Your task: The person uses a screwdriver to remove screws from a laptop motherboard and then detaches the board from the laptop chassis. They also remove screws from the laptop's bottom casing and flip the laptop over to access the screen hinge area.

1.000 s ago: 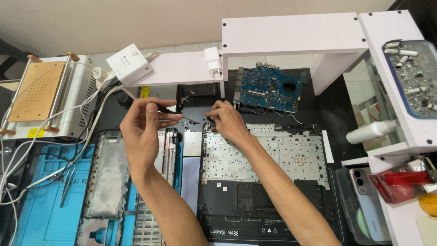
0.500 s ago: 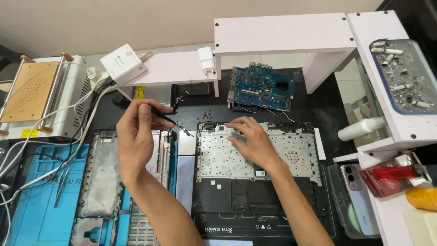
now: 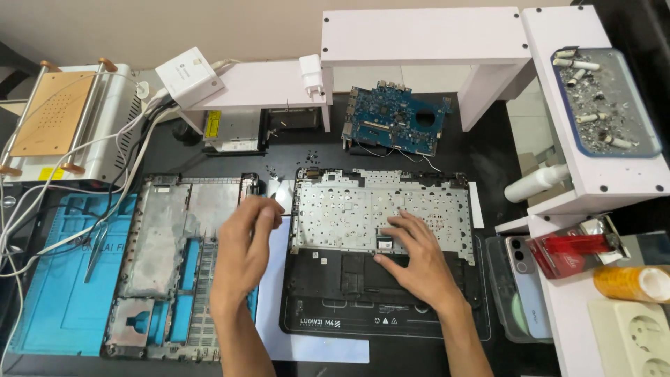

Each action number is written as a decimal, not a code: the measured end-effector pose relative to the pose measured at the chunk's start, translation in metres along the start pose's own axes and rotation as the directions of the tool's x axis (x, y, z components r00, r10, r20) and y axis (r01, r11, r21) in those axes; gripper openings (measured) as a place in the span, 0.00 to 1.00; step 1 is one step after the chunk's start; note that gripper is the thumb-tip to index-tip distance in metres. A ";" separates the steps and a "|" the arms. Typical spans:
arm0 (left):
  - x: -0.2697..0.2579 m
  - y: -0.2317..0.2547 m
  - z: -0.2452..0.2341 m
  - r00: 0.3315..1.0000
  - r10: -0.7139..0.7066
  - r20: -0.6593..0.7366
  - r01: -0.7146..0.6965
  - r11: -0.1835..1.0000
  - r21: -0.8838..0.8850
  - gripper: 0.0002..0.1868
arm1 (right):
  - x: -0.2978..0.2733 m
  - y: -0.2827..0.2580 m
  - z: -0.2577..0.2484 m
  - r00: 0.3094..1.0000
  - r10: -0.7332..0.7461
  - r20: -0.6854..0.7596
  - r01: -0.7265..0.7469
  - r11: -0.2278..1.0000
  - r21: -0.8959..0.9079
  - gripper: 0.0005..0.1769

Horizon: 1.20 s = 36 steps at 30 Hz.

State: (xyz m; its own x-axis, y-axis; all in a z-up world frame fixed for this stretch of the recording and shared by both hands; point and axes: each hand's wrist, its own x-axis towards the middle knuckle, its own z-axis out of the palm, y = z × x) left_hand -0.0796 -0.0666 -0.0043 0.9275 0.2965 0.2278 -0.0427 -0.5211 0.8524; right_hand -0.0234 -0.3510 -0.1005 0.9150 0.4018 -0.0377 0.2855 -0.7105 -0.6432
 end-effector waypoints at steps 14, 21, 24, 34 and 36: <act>-0.097 -0.061 0.016 0.975 -0.208 0.077 0.213 0.976 -0.055 0.10 | -0.020 0.005 0.005 0.965 -0.213 -0.156 0.216 0.976 0.008 0.27; -0.102 -0.092 0.018 0.950 -0.308 0.044 0.305 0.950 0.067 0.19 | -0.035 0.025 -0.015 0.848 0.020 -0.530 0.056 0.990 0.128 0.18; -0.111 -0.118 0.017 0.972 -0.231 0.050 0.218 0.958 0.185 0.20 | -0.029 0.041 -0.025 0.782 0.088 -0.617 -0.073 0.996 0.050 0.24; -0.111 -0.120 0.018 0.921 -0.293 0.255 0.103 0.817 0.568 0.30 | -0.026 0.054 -0.041 0.821 0.362 -0.440 -0.336 0.931 0.139 0.35; -0.110 -0.115 0.018 0.921 -0.301 0.247 0.108 0.806 0.581 0.31 | -0.036 0.056 -0.039 0.827 0.358 -0.433 -0.342 0.932 0.117 0.34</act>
State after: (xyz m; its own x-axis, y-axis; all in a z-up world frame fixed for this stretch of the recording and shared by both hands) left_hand -0.1695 -0.0533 -0.1362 0.9589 0.2324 -0.1628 0.2814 -0.8536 0.4383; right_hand -0.0292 -0.4274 -0.1050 0.9825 -0.1724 0.0699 -0.0805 -0.7325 -0.6760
